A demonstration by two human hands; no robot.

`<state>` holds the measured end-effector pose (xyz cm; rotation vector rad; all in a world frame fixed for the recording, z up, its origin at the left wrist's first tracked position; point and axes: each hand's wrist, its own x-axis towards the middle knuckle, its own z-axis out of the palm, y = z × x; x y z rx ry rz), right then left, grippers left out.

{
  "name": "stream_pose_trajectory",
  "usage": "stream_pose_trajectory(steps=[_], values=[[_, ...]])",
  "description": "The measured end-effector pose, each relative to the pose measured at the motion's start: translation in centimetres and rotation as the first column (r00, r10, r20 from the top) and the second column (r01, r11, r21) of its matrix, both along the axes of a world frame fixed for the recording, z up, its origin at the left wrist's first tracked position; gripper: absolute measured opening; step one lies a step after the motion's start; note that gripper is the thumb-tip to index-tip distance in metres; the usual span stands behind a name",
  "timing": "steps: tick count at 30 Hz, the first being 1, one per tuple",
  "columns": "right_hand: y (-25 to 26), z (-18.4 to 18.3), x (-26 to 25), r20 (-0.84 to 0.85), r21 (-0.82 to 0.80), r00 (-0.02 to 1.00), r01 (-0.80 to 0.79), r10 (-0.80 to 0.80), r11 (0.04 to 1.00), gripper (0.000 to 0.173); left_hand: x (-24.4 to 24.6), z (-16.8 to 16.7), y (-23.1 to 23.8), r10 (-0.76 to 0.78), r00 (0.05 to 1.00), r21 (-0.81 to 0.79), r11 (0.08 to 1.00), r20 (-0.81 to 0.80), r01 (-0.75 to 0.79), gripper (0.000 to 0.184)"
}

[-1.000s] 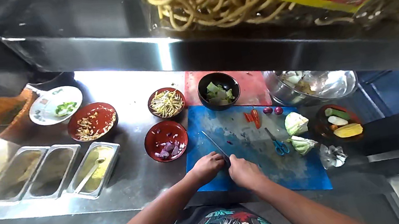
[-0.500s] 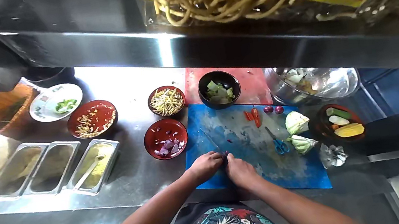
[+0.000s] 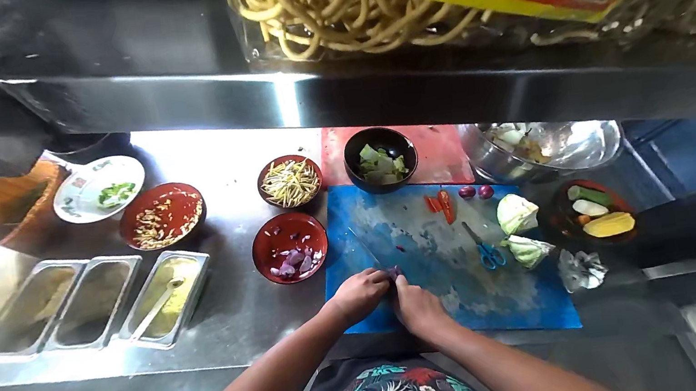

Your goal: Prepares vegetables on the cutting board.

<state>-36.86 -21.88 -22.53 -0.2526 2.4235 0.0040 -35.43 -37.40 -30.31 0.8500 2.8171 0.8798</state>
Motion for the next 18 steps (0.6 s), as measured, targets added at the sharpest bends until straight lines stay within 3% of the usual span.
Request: stream_pose_trajectory(steps=[5, 10, 14, 18], values=[[-0.9, 2.7, -1.2, 0.061, 0.010, 0.998, -0.025, 0.024, 1.000, 0.038, 0.2, -0.5, -0.1, 0.006, 0.994, 0.025, 1.000, -0.106, -0.003, 0.019], [-0.4, -0.2, -0.9, 0.005, -0.013, 1.000, -0.014, 0.014, 1.000, 0.039, 0.0, -1.1, -0.2, -0.001, 0.992, 0.016, 1.000, -0.124, 0.003, 0.020], [-1.2, 2.6, -1.2, 0.075, 0.014, 0.997, -0.020, 0.019, 1.000, 0.040, 0.1, -0.8, -0.4, -0.003, 0.989, 0.028, 1.000, -0.147, 0.007, 0.020], [-0.1, -0.6, 0.4, -0.004, -0.033, 1.000, 0.020, -0.020, 0.999, 0.040, 0.1, -1.1, -0.3, -0.001, 0.986, 0.015, 1.000, -0.165, 0.004, 0.020]])
